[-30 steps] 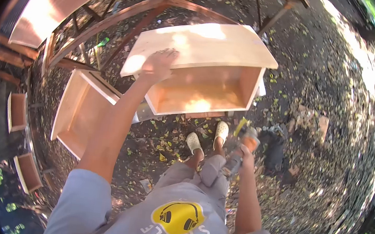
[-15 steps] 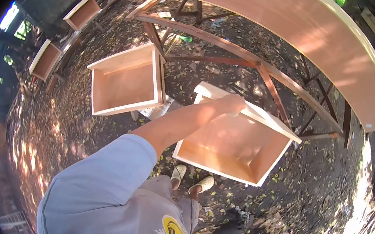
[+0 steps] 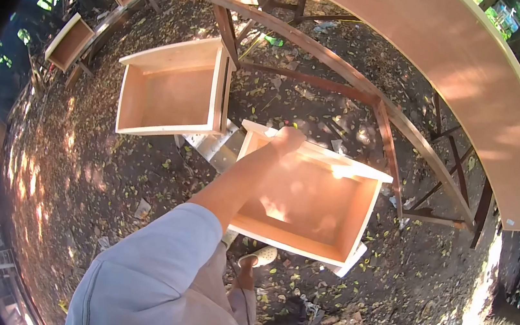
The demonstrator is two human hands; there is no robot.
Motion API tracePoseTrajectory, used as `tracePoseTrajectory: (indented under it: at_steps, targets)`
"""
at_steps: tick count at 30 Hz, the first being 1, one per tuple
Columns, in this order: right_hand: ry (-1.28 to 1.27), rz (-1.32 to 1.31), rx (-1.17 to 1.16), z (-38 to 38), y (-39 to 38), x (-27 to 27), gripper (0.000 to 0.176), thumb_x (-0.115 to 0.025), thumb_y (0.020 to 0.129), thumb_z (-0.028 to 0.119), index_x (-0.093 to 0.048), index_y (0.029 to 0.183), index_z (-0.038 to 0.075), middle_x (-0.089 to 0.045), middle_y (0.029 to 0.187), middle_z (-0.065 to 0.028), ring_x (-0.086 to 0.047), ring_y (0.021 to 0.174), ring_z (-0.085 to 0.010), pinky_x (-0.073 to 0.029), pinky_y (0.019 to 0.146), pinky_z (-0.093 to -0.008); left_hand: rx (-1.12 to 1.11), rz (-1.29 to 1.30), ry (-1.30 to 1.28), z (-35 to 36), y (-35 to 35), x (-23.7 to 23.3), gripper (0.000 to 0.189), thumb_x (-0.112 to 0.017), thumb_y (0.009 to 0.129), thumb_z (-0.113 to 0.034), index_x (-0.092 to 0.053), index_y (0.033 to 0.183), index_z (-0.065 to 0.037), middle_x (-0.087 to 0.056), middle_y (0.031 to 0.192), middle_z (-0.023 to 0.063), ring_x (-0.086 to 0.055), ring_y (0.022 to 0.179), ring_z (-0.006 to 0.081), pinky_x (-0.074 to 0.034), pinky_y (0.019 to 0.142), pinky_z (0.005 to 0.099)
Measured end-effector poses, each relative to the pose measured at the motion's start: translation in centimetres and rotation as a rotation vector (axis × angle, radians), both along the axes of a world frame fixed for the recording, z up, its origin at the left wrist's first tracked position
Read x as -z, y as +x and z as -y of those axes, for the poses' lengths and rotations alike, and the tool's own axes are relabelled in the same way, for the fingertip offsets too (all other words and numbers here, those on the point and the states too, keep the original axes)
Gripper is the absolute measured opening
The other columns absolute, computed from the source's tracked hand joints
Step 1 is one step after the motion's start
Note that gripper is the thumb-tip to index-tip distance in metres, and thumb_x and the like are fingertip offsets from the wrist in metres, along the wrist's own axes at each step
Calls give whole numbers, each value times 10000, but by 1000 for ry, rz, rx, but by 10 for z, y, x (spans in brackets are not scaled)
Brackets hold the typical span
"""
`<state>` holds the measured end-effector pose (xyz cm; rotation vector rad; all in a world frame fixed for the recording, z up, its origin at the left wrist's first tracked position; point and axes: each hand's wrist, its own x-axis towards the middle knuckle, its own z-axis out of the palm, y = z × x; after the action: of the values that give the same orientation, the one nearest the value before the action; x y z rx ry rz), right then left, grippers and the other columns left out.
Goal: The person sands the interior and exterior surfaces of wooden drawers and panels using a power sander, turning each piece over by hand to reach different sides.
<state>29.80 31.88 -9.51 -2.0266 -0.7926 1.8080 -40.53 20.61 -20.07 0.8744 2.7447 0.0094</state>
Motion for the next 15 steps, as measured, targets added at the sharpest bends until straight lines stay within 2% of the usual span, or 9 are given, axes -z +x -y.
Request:
tracePoseTrajectory:
  at_steps: [1, 4, 7, 8, 11, 13, 15]
  targets:
    - [7, 1, -5, -3, 2, 1, 175, -659, 852, 227, -575, 937, 99, -602, 701, -67, -599, 578, -236, -533, 552, -398, -89, 26, -52, -10, -2, 2, 232, -584, 848, -152, -746, 1013, -132, -730, 985, 62, -699, 946, 257, -544, 773, 435]
    - [24, 1, -10, -11, 9, 2, 171, -648, 859, 235, -571, 926, 99, -601, 692, -72, -599, 572, -244, -534, 550, -404, -97, -60, 19, -35, -2, -6, 237, -561, 872, -170, -746, 1018, -144, -719, 1053, 35, -664, 1026, 229, -487, 871, 475]
    - [31, 16, 4, -12, 26, -3, 169, -637, 866, 244, -567, 915, 98, -599, 683, -77, -599, 565, -252, -535, 547, -410, -139, -10, 41, -45, -7, -5, 248, -537, 897, -180, -743, 1032, -152, -712, 1071, 38, -636, 1072, 222, -425, 948, 491]
    - [35, 20, 17, -11, 33, -5, 169, -634, 868, 247, -565, 911, 98, -599, 680, -79, -599, 563, -255, -536, 546, -412, -149, 33, 45, -45, -5, -5, 315, -516, 907, -188, -675, 1174, -133, -678, 1172, 56, -611, 1117, 232, -388, 999, 504]
    - [34, 23, 59, -5, 49, -10, 171, -623, 875, 255, -561, 900, 98, -597, 671, -84, -599, 557, -263, -537, 544, -418, -146, -277, 136, -34, 28, 5, 426, -498, 910, -194, -549, 1321, -90, -576, 1321, 105, -531, 1222, 259, -328, 1069, 528]
    - [32, 8, 79, -1, 60, -11, 173, -616, 879, 261, -558, 892, 98, -596, 665, -87, -600, 552, -268, -537, 542, -422, -100, -591, 262, -30, 66, 29, 492, -472, 914, -181, -452, 1381, -28, -460, 1411, 175, -427, 1316, 314, -251, 1128, 550]
    - [42, -21, 93, 2, 70, -10, 177, -609, 884, 266, -555, 884, 98, -595, 659, -91, -600, 548, -273, -538, 541, -426, 12, -394, 234, -25, 130, 41, 506, -512, 895, -205, -474, 1342, 29, -434, 1407, 234, -378, 1345, 381, -246, 1138, 550]
